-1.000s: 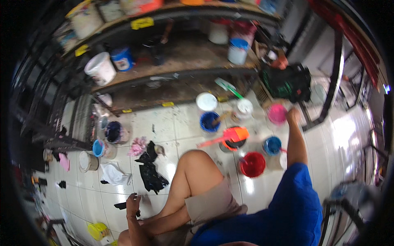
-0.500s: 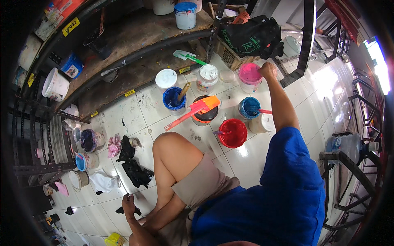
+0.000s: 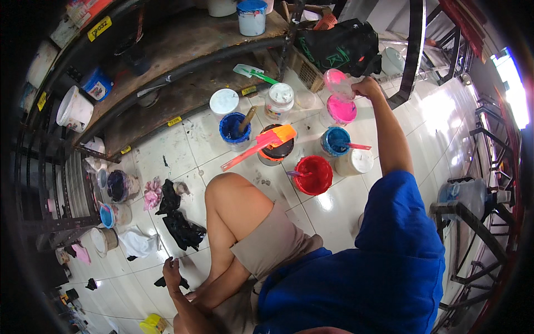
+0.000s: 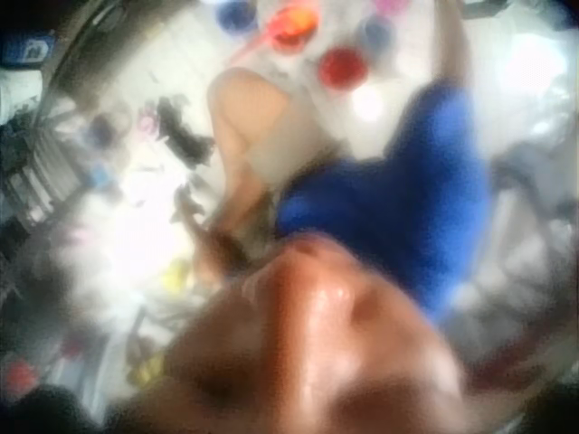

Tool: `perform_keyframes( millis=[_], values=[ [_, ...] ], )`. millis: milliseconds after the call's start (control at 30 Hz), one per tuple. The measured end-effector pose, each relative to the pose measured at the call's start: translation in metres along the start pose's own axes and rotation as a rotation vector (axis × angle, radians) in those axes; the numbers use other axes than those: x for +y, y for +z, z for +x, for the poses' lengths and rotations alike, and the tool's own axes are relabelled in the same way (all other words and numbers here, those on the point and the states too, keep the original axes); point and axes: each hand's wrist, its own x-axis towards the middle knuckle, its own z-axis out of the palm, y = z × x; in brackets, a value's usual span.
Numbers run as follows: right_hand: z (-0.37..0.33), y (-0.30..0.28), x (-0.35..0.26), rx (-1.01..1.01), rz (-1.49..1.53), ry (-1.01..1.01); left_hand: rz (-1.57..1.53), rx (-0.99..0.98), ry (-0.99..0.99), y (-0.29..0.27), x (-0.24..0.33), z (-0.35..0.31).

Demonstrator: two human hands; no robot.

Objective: The person wipes ink from the lids and rims of plastic containers using a cloth, then selects other containers from a shelf to clean.

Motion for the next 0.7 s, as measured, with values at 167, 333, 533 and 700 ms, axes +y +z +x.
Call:
perform_keyframes(
  millis=[167,333,533,700],
  values=[
    [-0.018,-0.006,0.018,-0.479,0.945,-0.136,0.005,0.000,0.046,0.005,-0.009,0.012],
    [-0.083,0.009,-0.050,-0.347,1.444,-0.880,0.015,0.056,0.123,0.013,-0.020,0.016],
    [-0.213,0.018,-0.224,-1.266,2.132,-0.737,-0.144,0.077,0.104,-0.036,0.055,0.007],
    [-0.270,0.046,-0.301,-1.668,2.330,-0.530,-0.292,0.284,0.454,-0.132,0.189,0.029]
  ],
)
